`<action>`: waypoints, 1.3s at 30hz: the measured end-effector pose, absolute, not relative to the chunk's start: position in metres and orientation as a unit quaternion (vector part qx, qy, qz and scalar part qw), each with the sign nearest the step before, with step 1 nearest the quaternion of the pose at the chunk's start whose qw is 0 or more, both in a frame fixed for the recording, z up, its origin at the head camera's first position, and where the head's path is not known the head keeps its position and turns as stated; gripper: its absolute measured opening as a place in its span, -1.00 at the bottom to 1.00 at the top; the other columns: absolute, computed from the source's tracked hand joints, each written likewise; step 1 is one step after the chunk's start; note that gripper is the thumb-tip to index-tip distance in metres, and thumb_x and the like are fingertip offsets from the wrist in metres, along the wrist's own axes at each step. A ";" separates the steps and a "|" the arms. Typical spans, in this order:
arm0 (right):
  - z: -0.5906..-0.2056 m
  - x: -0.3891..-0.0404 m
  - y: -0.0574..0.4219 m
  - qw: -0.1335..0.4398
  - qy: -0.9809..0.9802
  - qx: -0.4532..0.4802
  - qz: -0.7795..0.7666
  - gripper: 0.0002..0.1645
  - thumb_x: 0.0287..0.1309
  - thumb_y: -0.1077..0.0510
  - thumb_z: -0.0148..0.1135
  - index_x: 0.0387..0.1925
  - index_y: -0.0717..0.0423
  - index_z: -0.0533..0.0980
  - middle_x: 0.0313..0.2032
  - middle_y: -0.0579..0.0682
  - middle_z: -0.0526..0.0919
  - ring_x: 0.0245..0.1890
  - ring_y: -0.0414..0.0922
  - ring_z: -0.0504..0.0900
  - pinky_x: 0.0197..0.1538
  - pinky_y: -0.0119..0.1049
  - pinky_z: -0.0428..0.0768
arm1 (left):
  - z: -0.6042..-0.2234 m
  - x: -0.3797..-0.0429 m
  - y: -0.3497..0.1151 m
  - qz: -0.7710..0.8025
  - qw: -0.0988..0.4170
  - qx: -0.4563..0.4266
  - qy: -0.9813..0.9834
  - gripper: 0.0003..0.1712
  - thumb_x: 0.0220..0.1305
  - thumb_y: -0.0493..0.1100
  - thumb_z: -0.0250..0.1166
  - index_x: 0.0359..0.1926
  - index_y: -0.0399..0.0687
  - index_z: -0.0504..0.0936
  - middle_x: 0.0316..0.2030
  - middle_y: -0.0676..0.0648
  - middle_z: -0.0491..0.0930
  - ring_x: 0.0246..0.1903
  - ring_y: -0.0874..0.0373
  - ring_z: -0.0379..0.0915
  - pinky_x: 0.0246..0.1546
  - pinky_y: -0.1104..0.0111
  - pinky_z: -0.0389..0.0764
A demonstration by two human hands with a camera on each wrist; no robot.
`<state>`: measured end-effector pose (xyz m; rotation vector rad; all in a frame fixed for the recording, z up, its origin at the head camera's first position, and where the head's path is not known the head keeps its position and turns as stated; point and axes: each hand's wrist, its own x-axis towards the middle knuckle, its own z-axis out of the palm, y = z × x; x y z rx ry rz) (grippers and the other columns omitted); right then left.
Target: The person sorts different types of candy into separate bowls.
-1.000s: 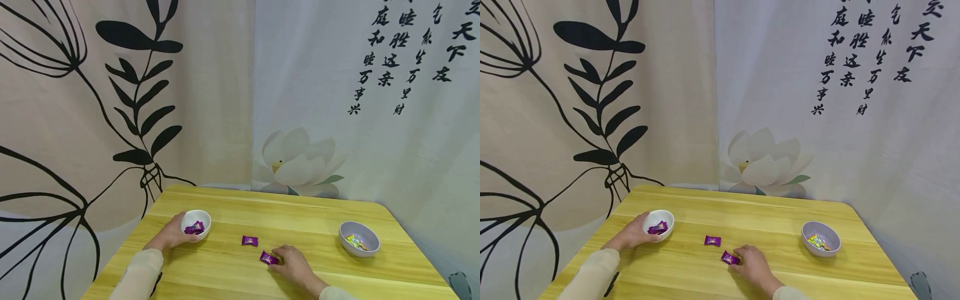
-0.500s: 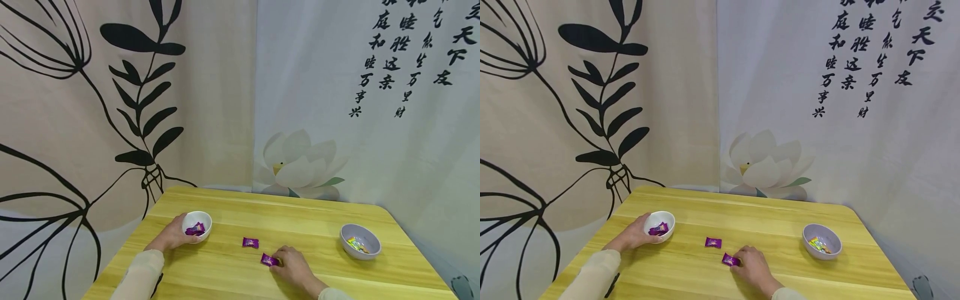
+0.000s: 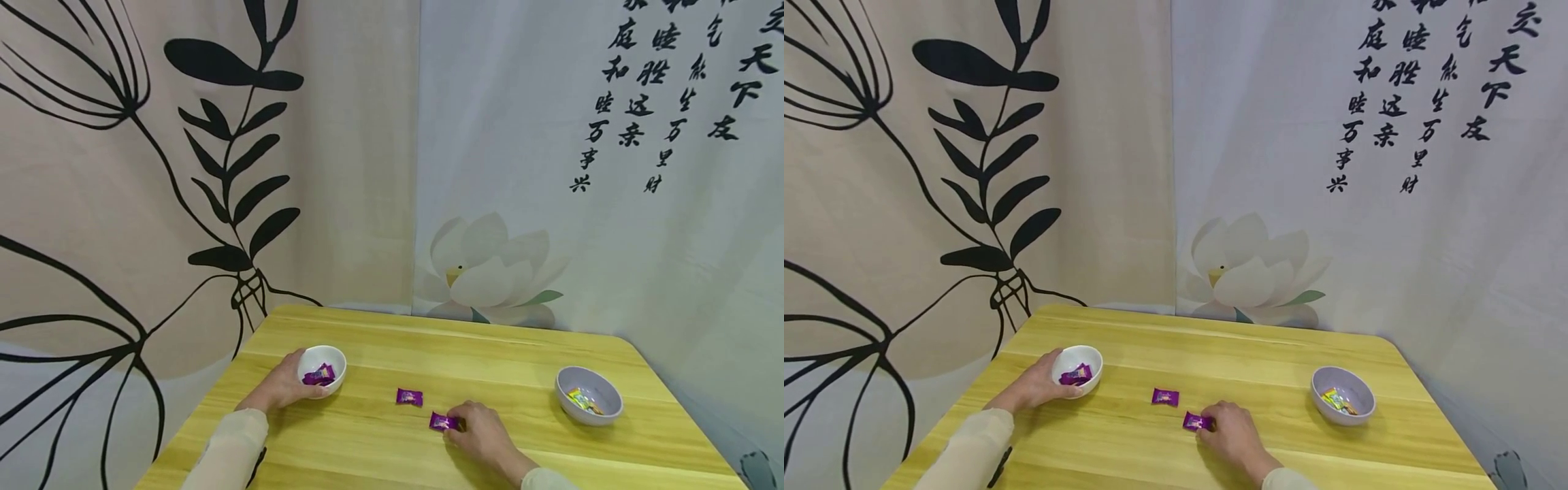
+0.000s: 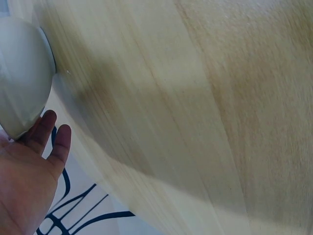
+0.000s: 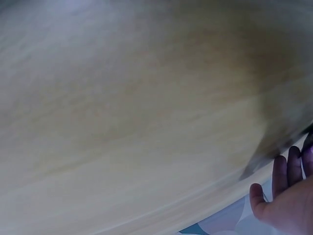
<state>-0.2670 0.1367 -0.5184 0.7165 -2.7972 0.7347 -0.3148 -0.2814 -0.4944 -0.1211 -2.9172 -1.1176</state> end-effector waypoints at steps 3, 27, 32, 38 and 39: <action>-0.518 -0.268 0.138 0.076 -0.935 0.236 0.253 -0.65 -0.02 0.00 0.50 -0.21 0.10 0.69 -0.34 -0.11 0.64 -0.40 -0.19 0.53 -0.35 -0.29 0.51 | -0.493 -0.314 -0.281 -0.355 0.008 -0.040 -0.934 0.28 -0.22 0.21 0.65 0.42 -0.26 0.20 0.18 -0.28 0.38 0.10 -0.20 0.40 0.16 -0.15 0.40; -0.518 -0.271 0.137 0.069 -0.932 0.239 0.265 -0.66 0.01 -0.02 0.50 -0.21 0.09 0.72 -0.36 -0.16 0.65 -0.45 -0.30 0.51 -0.38 -0.38 0.51 | -0.487 -0.309 -0.280 -0.347 0.005 -0.045 -0.937 0.28 -0.19 0.20 0.64 0.43 -0.26 0.19 0.18 -0.26 0.39 0.09 -0.18 0.41 0.15 -0.16 0.41; -0.517 -0.272 0.138 0.075 -0.932 0.242 0.258 -0.63 0.02 -0.04 0.49 -0.20 0.10 0.72 -0.34 -0.14 0.66 -0.43 -0.25 0.54 -0.37 -0.35 0.52 | -0.488 -0.309 -0.280 -0.353 0.005 -0.043 -0.935 0.29 -0.19 0.21 0.63 0.44 -0.26 0.17 0.20 -0.27 0.38 0.10 -0.20 0.40 0.15 -0.17 0.40; -0.518 -0.273 0.138 0.078 -0.932 0.237 0.262 -0.64 0.05 -0.02 0.47 -0.18 0.11 0.72 -0.35 -0.17 0.64 -0.44 -0.28 0.52 -0.39 -0.40 0.50 | -0.488 -0.309 -0.279 -0.361 0.008 -0.042 -0.932 0.27 -0.20 0.20 0.64 0.42 -0.26 0.20 0.18 -0.26 0.40 0.08 -0.19 0.41 0.15 -0.16 0.41; -0.518 -0.273 0.138 0.078 -0.932 0.236 0.262 -0.65 0.05 -0.02 0.46 -0.18 0.12 0.72 -0.36 -0.18 0.64 -0.44 -0.29 0.51 -0.39 -0.40 0.50 | -0.488 -0.309 -0.279 -0.362 0.007 -0.039 -0.931 0.27 -0.20 0.20 0.64 0.43 -0.25 0.20 0.18 -0.26 0.39 0.09 -0.19 0.40 0.16 -0.15 0.40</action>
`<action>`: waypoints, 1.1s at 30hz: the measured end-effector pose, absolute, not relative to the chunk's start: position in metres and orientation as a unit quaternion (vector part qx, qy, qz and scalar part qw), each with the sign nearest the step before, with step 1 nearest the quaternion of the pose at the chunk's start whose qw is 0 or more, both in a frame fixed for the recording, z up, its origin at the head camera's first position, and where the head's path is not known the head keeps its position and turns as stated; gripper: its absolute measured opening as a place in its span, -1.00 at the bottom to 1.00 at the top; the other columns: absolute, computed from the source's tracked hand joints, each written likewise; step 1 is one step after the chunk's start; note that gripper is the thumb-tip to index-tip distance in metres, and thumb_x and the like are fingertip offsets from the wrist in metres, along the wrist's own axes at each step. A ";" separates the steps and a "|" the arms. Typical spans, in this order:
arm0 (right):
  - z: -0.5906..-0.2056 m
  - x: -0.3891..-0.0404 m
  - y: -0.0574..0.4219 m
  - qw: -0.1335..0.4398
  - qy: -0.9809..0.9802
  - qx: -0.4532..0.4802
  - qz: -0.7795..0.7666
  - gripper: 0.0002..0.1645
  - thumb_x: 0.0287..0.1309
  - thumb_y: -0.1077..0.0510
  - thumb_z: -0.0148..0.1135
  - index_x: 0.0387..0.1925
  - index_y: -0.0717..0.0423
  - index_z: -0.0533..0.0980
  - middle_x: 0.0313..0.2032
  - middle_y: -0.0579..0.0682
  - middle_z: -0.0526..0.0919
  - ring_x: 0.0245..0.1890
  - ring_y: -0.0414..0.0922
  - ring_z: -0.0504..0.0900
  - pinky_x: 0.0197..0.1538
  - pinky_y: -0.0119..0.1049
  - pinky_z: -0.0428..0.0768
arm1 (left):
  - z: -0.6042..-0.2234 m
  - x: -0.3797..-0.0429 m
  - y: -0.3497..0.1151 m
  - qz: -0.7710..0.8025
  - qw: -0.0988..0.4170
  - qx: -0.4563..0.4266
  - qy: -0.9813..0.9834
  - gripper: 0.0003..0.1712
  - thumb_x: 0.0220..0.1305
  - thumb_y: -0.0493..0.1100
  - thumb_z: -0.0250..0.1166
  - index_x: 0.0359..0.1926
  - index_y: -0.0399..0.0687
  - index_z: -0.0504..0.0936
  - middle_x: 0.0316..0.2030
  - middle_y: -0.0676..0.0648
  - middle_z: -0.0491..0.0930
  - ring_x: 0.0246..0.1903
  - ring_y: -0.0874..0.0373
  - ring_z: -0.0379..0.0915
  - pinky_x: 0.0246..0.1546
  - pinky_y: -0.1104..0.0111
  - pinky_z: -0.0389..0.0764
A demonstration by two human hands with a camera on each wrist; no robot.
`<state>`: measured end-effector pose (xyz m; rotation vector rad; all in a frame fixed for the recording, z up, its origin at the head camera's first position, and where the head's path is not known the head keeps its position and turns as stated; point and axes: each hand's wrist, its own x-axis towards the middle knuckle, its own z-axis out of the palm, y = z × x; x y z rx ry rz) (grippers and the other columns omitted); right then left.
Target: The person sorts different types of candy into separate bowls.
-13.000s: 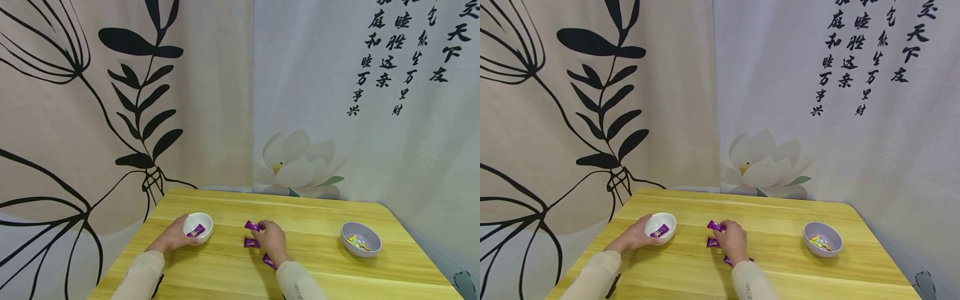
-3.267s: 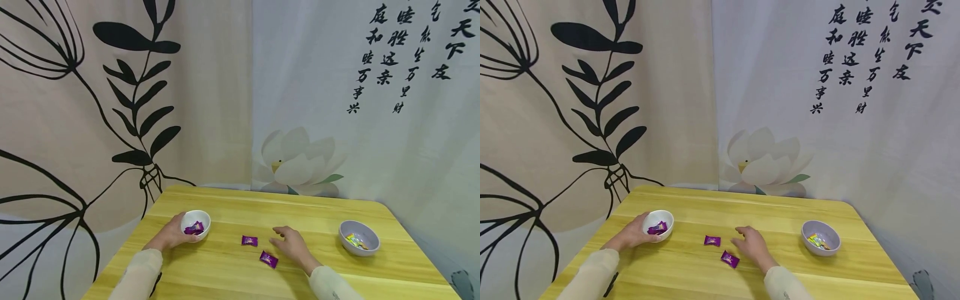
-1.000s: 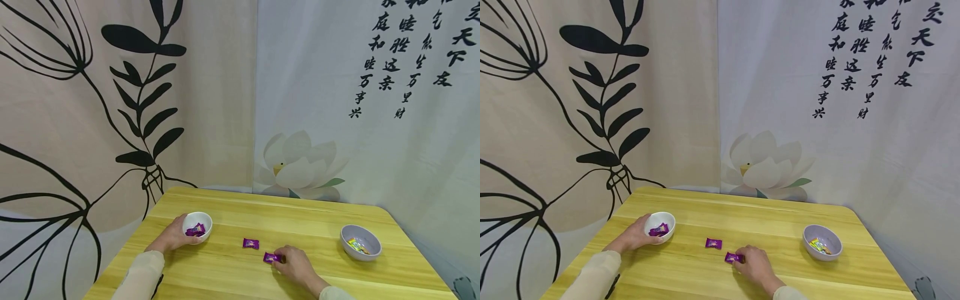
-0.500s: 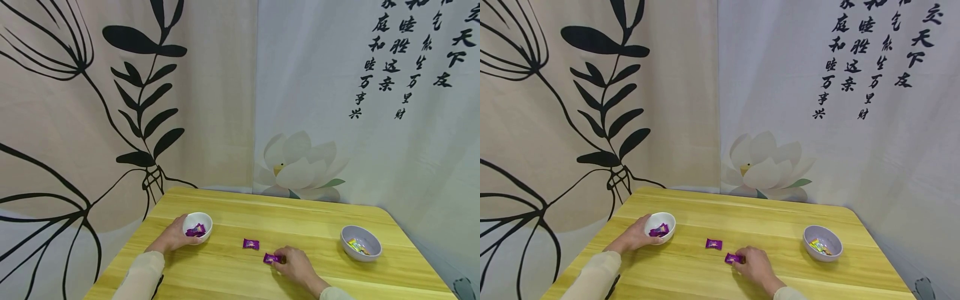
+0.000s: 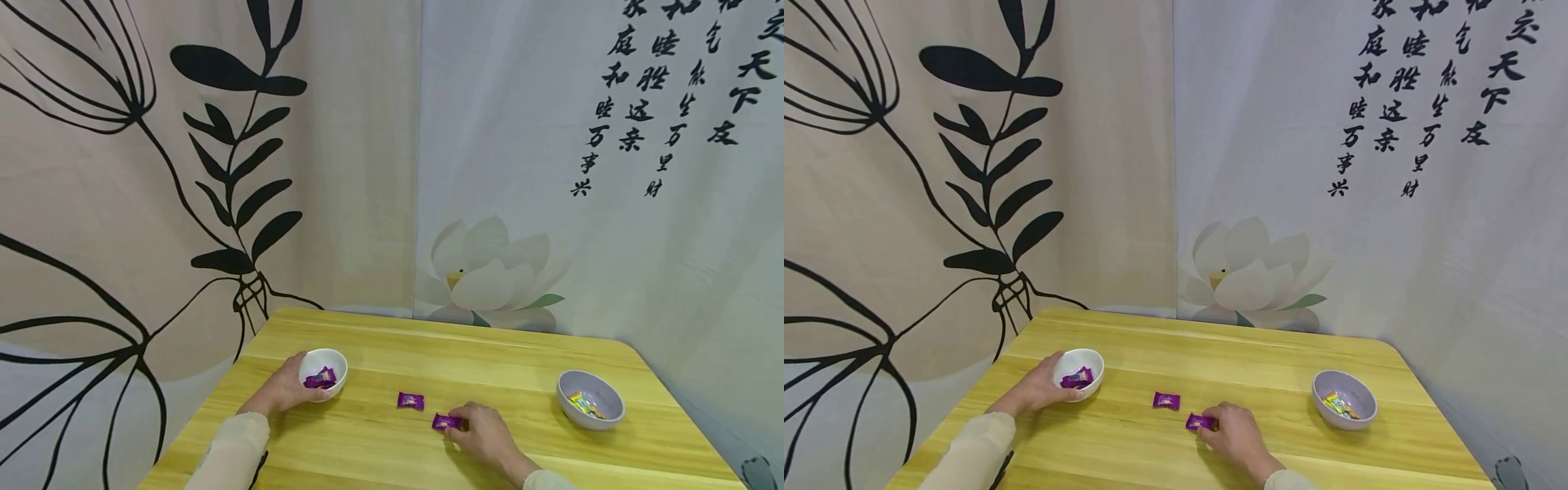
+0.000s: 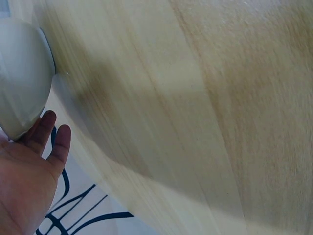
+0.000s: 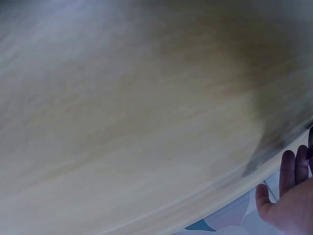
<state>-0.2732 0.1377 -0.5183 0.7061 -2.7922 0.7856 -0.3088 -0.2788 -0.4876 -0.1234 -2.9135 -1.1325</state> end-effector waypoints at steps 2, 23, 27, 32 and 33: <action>-0.518 -0.274 0.138 0.079 -0.932 0.235 0.263 -0.65 0.06 -0.02 0.46 -0.18 0.12 0.72 -0.36 -0.18 0.64 -0.44 -0.30 0.51 -0.39 -0.41 0.49 | -0.487 -0.309 -0.279 -0.361 0.008 -0.040 -0.932 0.28 -0.20 0.19 0.64 0.43 -0.26 0.19 0.19 -0.26 0.39 0.10 -0.19 0.40 0.16 -0.16 0.40; -0.520 -0.274 0.137 0.081 -0.931 0.240 0.262 -0.62 0.08 -0.05 0.46 -0.17 0.12 0.72 -0.31 -0.13 0.66 -0.40 -0.25 0.55 -0.34 -0.35 0.54 | -0.492 -0.311 -0.280 -0.356 0.012 -0.040 -0.934 0.34 -0.22 0.23 0.64 0.45 -0.27 0.15 0.21 -0.27 0.38 0.12 -0.20 0.39 0.18 -0.17 0.37; -0.521 -0.272 0.137 0.083 -0.929 0.240 0.268 -0.63 0.08 -0.03 0.46 -0.17 0.14 0.72 -0.31 -0.13 0.66 -0.41 -0.26 0.54 -0.36 -0.35 0.53 | -0.493 -0.311 -0.280 -0.359 0.012 -0.040 -0.933 0.33 -0.21 0.23 0.64 0.45 -0.26 0.15 0.22 -0.26 0.38 0.13 -0.20 0.39 0.18 -0.18 0.37; -0.521 -0.272 0.138 0.083 -0.928 0.240 0.274 -0.64 0.08 -0.02 0.46 -0.17 0.13 0.72 -0.29 -0.12 0.66 -0.42 -0.27 0.53 -0.37 -0.37 0.52 | -0.493 -0.310 -0.281 -0.359 0.008 -0.036 -0.933 0.35 -0.21 0.22 0.64 0.47 -0.26 0.12 0.25 -0.28 0.35 0.15 -0.22 0.37 0.19 -0.20 0.34; -0.521 -0.273 0.138 0.083 -0.927 0.240 0.274 -0.64 0.08 -0.03 0.46 -0.17 0.13 0.71 -0.29 -0.12 0.66 -0.42 -0.27 0.53 -0.37 -0.36 0.52 | -0.493 -0.310 -0.281 -0.359 0.008 -0.036 -0.933 0.35 -0.21 0.22 0.64 0.47 -0.26 0.12 0.26 -0.28 0.34 0.15 -0.22 0.37 0.19 -0.20 0.34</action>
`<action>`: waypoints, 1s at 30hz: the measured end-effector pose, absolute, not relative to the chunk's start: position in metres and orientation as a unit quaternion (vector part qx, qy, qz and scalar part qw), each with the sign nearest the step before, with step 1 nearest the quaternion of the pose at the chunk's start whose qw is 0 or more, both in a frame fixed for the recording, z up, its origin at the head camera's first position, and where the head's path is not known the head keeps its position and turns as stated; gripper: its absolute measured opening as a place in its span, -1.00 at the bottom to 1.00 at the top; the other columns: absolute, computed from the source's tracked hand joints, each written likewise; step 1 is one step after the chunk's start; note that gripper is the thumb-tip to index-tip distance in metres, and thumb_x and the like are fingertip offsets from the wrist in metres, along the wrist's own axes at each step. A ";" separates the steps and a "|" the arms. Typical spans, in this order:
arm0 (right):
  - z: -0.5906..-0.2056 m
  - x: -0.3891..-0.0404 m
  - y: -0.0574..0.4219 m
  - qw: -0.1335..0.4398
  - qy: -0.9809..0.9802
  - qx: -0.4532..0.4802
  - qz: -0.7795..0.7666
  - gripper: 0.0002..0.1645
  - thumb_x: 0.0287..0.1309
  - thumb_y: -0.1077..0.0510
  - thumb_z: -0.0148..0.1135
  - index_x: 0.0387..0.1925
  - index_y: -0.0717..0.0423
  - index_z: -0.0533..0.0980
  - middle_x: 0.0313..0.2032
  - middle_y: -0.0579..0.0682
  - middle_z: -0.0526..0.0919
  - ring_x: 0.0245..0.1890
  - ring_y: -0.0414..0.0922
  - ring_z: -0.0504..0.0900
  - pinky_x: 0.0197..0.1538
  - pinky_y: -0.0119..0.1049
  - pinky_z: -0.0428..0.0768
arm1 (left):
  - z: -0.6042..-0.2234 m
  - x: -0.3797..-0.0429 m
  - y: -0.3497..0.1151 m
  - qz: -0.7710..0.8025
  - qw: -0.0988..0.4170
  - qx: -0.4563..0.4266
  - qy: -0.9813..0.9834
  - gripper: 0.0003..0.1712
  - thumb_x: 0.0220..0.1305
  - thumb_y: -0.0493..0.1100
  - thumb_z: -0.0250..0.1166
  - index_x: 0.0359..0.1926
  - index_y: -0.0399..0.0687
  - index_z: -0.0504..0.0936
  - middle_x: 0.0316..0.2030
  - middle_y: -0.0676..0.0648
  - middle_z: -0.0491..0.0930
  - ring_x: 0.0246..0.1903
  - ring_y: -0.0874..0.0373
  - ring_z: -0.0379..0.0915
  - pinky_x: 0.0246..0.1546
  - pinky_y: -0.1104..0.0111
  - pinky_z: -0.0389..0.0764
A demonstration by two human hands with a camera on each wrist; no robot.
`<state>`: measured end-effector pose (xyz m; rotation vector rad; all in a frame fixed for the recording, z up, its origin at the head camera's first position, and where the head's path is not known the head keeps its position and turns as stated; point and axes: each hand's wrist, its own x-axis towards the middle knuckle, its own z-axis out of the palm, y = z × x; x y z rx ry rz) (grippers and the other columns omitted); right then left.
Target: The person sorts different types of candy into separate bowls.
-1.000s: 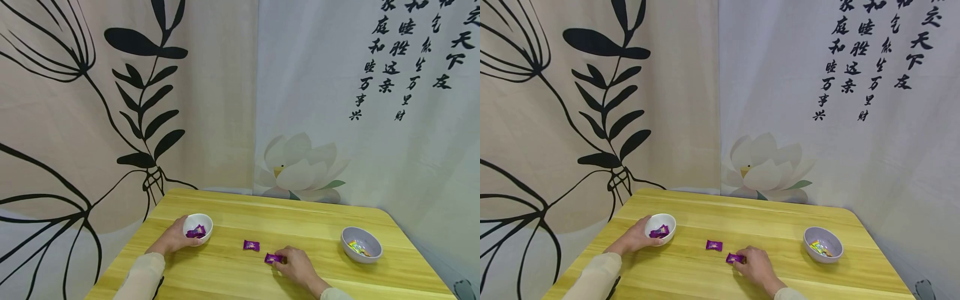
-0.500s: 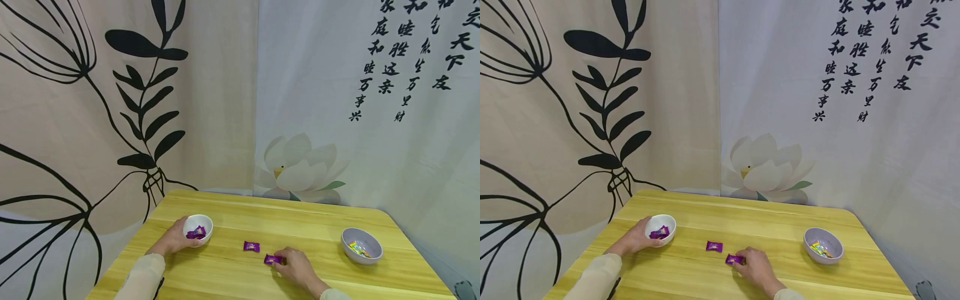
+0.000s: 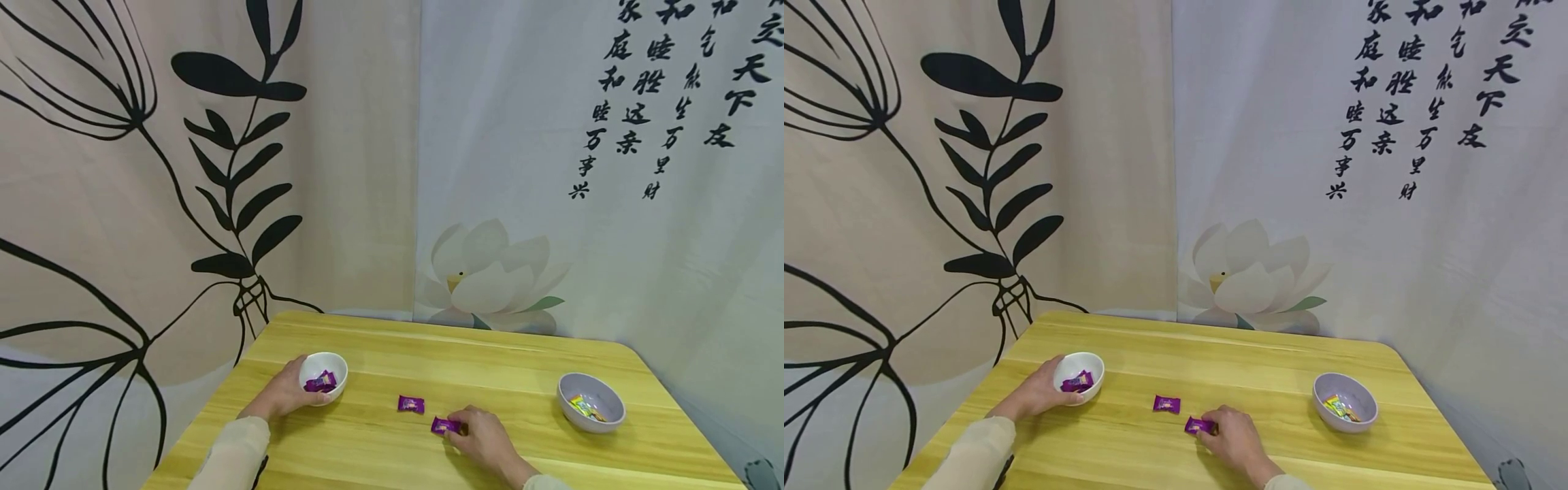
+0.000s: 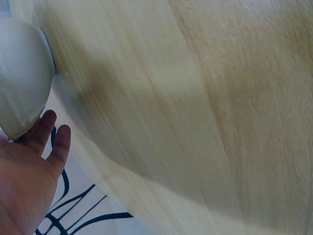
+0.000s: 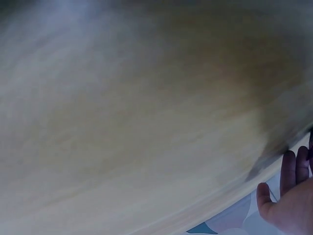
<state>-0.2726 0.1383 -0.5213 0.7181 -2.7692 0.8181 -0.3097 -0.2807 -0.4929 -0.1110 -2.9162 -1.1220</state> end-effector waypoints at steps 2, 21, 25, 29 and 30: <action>-0.521 -0.273 0.138 0.083 -0.928 0.240 0.274 -0.64 0.08 -0.03 0.46 -0.17 0.13 0.71 -0.28 -0.12 0.67 -0.41 -0.26 0.54 -0.36 -0.36 0.53 | -0.492 -0.309 -0.280 -0.358 0.007 -0.036 -0.933 0.35 -0.20 0.22 0.64 0.48 -0.26 0.12 0.26 -0.29 0.34 0.16 -0.23 0.36 0.19 -0.20 0.34; -0.526 -0.274 0.138 0.094 -0.923 0.239 0.286 -0.66 0.05 0.00 0.48 -0.19 0.13 0.72 -0.34 -0.16 0.65 -0.45 -0.32 0.49 -0.42 -0.42 0.48 | -0.492 -0.309 -0.278 -0.368 0.012 -0.029 -0.929 0.33 -0.23 0.21 0.65 0.45 -0.24 0.16 0.21 -0.25 0.38 0.12 -0.19 0.39 0.17 -0.20 0.37; -0.525 -0.273 0.138 0.096 -0.922 0.239 0.291 -0.65 0.05 -0.01 0.48 -0.19 0.13 0.72 -0.34 -0.16 0.64 -0.45 -0.32 0.49 -0.42 -0.41 0.47 | -0.492 -0.309 -0.278 -0.365 0.011 -0.030 -0.930 0.34 -0.22 0.23 0.64 0.46 -0.25 0.15 0.24 -0.28 0.36 0.15 -0.23 0.37 0.19 -0.20 0.35; -0.524 -0.272 0.137 0.095 -0.922 0.237 0.290 -0.65 0.05 0.00 0.48 -0.18 0.13 0.72 -0.34 -0.16 0.64 -0.45 -0.31 0.48 -0.42 -0.41 0.47 | -0.491 -0.309 -0.278 -0.365 0.009 -0.030 -0.931 0.35 -0.21 0.23 0.63 0.47 -0.26 0.13 0.27 -0.30 0.33 0.18 -0.25 0.35 0.20 -0.20 0.33; -0.523 -0.272 0.137 0.094 -0.922 0.237 0.290 -0.65 0.05 0.00 0.47 -0.18 0.14 0.72 -0.34 -0.15 0.64 -0.45 -0.31 0.48 -0.42 -0.41 0.47 | -0.491 -0.308 -0.278 -0.365 0.010 -0.031 -0.930 0.35 -0.21 0.23 0.63 0.47 -0.26 0.13 0.27 -0.29 0.33 0.17 -0.25 0.35 0.20 -0.19 0.34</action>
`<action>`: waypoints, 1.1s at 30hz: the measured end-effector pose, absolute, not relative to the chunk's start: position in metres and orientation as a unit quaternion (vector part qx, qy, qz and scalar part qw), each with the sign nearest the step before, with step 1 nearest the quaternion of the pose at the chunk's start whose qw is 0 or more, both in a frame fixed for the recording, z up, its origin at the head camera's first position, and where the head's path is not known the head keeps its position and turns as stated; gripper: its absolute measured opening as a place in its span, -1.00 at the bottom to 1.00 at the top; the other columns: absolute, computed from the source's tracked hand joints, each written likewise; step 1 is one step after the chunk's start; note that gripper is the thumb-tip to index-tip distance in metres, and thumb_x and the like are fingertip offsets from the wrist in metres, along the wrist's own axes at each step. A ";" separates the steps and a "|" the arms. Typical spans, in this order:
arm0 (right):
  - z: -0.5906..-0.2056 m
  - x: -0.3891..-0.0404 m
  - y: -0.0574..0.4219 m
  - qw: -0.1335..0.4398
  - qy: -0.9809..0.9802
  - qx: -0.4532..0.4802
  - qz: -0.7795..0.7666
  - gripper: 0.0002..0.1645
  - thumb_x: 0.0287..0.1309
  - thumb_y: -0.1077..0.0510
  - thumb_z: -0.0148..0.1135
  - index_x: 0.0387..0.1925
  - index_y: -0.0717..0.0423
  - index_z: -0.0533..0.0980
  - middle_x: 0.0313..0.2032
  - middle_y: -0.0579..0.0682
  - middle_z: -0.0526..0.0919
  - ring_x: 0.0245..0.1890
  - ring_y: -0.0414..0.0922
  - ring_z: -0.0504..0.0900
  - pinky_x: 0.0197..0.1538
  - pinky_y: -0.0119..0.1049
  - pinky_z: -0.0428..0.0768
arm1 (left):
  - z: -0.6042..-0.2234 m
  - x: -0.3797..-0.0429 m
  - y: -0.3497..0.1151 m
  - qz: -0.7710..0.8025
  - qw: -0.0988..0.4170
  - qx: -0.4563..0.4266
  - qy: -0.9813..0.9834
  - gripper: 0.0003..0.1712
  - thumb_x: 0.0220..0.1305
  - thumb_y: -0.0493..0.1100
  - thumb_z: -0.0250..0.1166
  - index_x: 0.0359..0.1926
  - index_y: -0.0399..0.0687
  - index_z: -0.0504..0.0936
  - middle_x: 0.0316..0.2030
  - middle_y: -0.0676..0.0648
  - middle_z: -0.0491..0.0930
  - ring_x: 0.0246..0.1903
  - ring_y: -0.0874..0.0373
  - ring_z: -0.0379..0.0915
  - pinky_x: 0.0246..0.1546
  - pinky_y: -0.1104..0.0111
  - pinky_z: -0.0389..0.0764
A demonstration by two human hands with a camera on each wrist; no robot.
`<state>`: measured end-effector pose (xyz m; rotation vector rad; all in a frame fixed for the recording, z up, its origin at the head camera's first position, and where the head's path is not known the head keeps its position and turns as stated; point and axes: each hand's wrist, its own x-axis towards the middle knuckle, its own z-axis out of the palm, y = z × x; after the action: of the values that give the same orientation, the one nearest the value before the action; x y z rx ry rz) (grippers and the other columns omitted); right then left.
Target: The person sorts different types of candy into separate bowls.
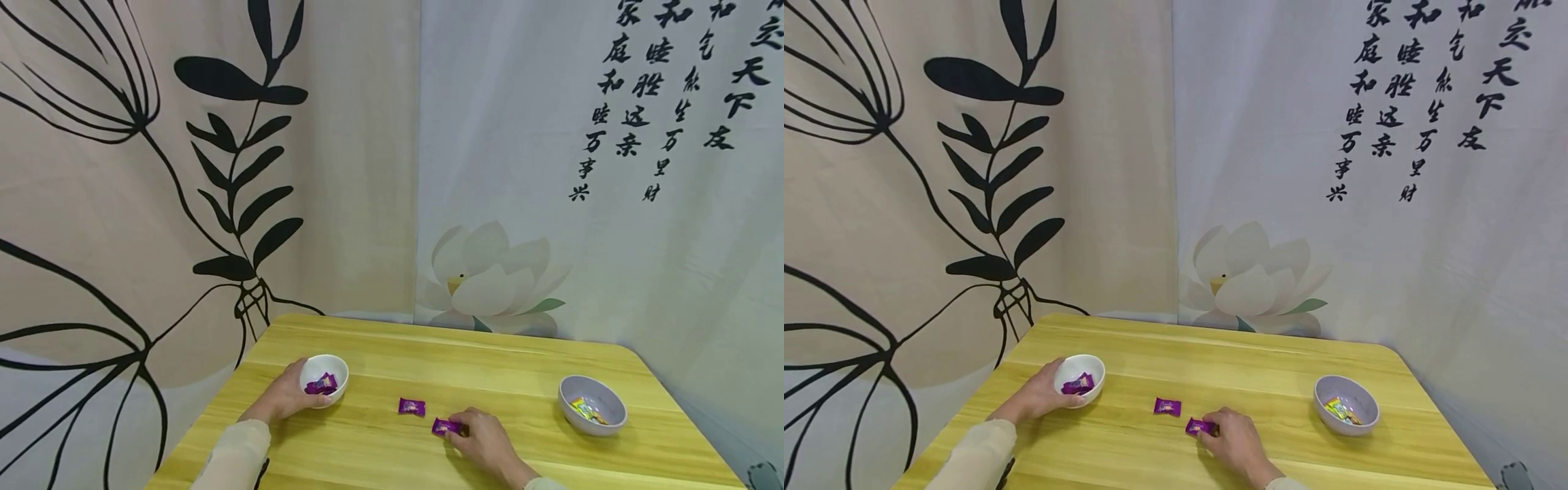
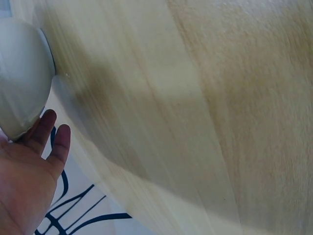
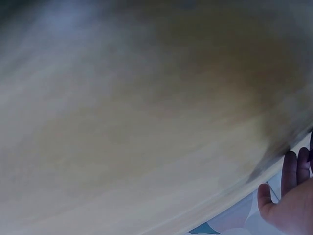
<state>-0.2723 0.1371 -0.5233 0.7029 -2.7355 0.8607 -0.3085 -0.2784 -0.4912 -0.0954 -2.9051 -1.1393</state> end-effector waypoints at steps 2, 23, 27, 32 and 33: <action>-0.523 -0.272 0.137 0.094 -0.923 0.236 0.289 -0.65 0.06 0.01 0.47 -0.18 0.14 0.71 -0.34 -0.15 0.65 -0.44 -0.30 0.49 -0.41 -0.41 0.48 | -0.492 -0.308 -0.279 -0.368 0.010 -0.029 -0.929 0.34 -0.21 0.23 0.64 0.47 -0.24 0.14 0.26 -0.27 0.34 0.17 -0.23 0.36 0.20 -0.19 0.34; -0.526 -0.273 0.135 0.089 -0.928 0.223 0.283 -0.66 0.05 0.03 0.46 -0.18 0.14 0.72 -0.32 -0.16 0.64 -0.42 -0.30 0.50 -0.37 -0.39 0.50 | -0.493 -0.307 -0.279 -0.362 0.015 -0.030 -0.932 0.36 -0.22 0.23 0.64 0.47 -0.28 0.12 0.26 -0.30 0.34 0.16 -0.27 0.36 0.18 -0.22 0.35; -0.525 -0.273 0.134 0.092 -0.929 0.222 0.282 -0.67 0.05 0.03 0.46 -0.19 0.13 0.72 -0.33 -0.15 0.64 -0.42 -0.29 0.50 -0.37 -0.38 0.50 | -0.492 -0.307 -0.278 -0.362 0.016 -0.029 -0.932 0.35 -0.21 0.23 0.63 0.47 -0.26 0.13 0.25 -0.29 0.35 0.16 -0.25 0.36 0.19 -0.20 0.35; -0.525 -0.274 0.134 0.093 -0.930 0.221 0.280 -0.67 0.05 0.03 0.46 -0.18 0.14 0.71 -0.33 -0.15 0.63 -0.41 -0.27 0.51 -0.36 -0.36 0.51 | -0.490 -0.307 -0.277 -0.364 0.015 -0.027 -0.931 0.35 -0.21 0.23 0.63 0.47 -0.27 0.13 0.26 -0.30 0.34 0.17 -0.27 0.35 0.20 -0.20 0.34; -0.525 -0.274 0.133 0.092 -0.930 0.220 0.280 -0.67 0.05 0.03 0.46 -0.18 0.14 0.71 -0.33 -0.15 0.63 -0.41 -0.26 0.52 -0.35 -0.36 0.52 | -0.490 -0.307 -0.277 -0.363 0.015 -0.028 -0.931 0.35 -0.21 0.23 0.63 0.47 -0.28 0.12 0.26 -0.30 0.34 0.17 -0.27 0.36 0.19 -0.20 0.34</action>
<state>-0.2740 0.1332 -0.5246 0.6537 -2.7609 0.8319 -0.3075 -0.2774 -0.4905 -0.0880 -2.8975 -1.1283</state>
